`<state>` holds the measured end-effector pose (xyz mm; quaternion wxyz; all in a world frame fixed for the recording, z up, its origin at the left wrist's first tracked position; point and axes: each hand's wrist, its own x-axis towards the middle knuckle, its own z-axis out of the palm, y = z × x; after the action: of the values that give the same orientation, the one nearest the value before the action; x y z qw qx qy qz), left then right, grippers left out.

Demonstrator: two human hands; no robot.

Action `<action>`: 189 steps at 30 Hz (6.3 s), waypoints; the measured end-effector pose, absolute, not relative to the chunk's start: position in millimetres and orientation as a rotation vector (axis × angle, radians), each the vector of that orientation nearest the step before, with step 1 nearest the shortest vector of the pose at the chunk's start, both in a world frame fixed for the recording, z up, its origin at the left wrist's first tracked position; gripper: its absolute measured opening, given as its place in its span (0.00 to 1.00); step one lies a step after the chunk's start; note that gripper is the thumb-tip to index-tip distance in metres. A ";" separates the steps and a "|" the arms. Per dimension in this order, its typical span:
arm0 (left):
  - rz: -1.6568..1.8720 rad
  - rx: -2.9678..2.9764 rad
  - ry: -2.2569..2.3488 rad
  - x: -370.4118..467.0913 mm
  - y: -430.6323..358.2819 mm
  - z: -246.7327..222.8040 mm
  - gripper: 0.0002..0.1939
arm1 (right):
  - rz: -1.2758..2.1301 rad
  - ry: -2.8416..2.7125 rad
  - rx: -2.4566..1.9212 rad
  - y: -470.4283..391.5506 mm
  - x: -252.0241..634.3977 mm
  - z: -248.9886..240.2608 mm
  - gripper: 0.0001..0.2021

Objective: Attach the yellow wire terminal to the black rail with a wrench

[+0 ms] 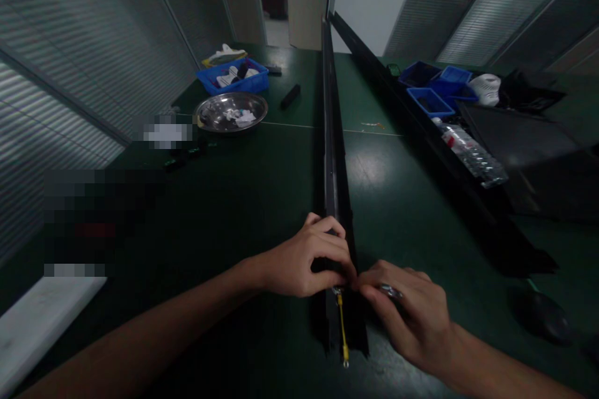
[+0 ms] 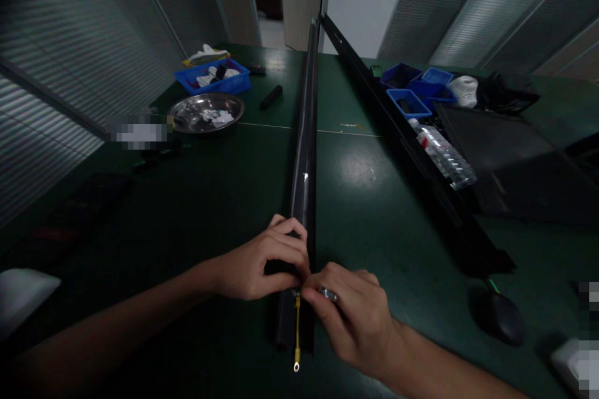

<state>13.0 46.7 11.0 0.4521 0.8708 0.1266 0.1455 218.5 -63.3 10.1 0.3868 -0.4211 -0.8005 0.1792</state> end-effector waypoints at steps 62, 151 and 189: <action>0.372 2.159 0.328 12.8 44.8 11.8 0.07 | 0.552 -2.045 -0.995 -57.4 223.4 10.2 0.09; 0.388 2.179 0.301 12.4 45.5 10.0 0.12 | 0.270 -2.017 -1.137 -64.1 215.7 13.3 0.07; 0.373 2.183 0.302 11.3 45.8 9.3 0.05 | 0.787 -2.191 -0.942 -49.3 232.9 15.9 0.14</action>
<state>11.3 45.8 9.3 0.4380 0.8780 0.1215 0.1500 232.9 -49.3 15.9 0.3098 -0.3565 -0.8295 0.2980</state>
